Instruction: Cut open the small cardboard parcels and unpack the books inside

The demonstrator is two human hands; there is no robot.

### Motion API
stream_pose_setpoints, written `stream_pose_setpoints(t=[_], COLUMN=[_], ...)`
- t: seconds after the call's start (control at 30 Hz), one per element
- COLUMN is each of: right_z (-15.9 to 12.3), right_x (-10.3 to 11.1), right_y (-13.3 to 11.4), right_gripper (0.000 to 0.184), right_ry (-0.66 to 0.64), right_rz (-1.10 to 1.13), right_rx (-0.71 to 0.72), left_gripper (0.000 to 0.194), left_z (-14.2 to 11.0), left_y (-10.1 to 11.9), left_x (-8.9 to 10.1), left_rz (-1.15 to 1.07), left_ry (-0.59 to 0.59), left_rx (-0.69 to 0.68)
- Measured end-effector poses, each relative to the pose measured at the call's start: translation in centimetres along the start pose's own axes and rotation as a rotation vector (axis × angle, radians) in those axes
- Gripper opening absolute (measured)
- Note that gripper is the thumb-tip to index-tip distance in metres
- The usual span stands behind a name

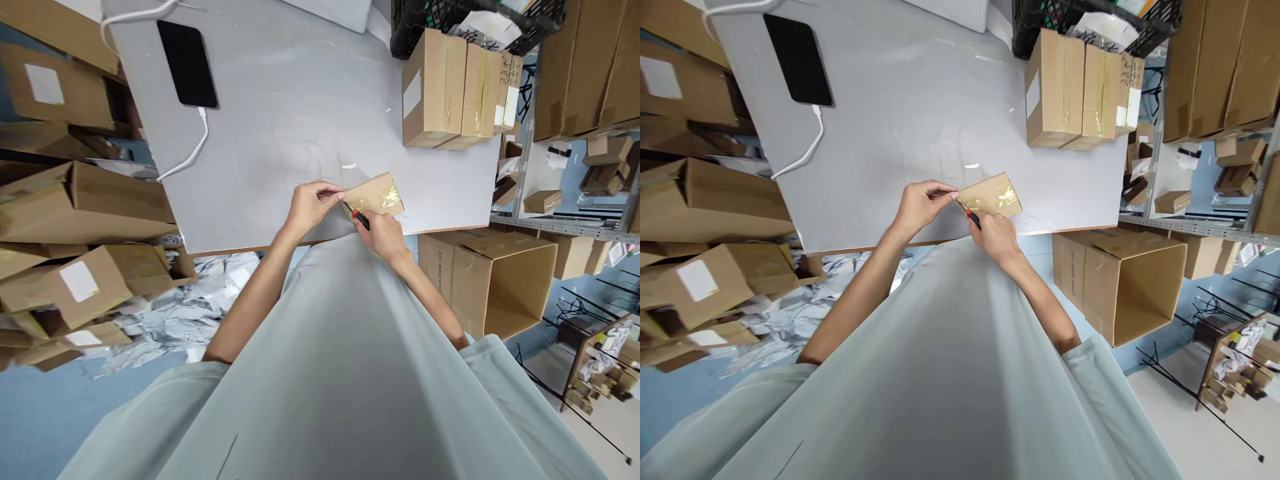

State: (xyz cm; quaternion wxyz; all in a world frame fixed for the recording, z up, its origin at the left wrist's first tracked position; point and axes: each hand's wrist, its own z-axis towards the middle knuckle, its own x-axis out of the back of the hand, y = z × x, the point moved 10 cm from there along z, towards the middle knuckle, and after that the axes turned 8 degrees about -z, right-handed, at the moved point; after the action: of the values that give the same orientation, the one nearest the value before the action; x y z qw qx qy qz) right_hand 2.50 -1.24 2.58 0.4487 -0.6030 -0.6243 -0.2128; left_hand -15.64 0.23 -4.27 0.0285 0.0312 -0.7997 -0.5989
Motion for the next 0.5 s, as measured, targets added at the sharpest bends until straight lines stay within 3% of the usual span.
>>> stream_pose_setpoints(t=[0.2,0.33,0.5], right_z=[-0.5,-0.6,-1.0], right_x=[-1.0,-1.5,-1.5], right_y=[-0.6,-1.6,-1.6], right_gripper=[0.033,0.043,0.04], right_ry=[-0.027,0.03,0.033], right_rz=[-0.073,-0.042,-0.132], right_rx=[-0.086,-0.048,-0.073], left_gripper=[0.026,0.03,0.026], left_z=[-0.1,-0.3,-0.8], left_y=[-0.3,-1.0,-1.8], left_x=[-0.4,-0.9,-0.9], left_rz=[-0.029,-0.056,-0.062], left_ry=[0.02,0.021,0.044], left_rx=[0.005,0.0,0.007])
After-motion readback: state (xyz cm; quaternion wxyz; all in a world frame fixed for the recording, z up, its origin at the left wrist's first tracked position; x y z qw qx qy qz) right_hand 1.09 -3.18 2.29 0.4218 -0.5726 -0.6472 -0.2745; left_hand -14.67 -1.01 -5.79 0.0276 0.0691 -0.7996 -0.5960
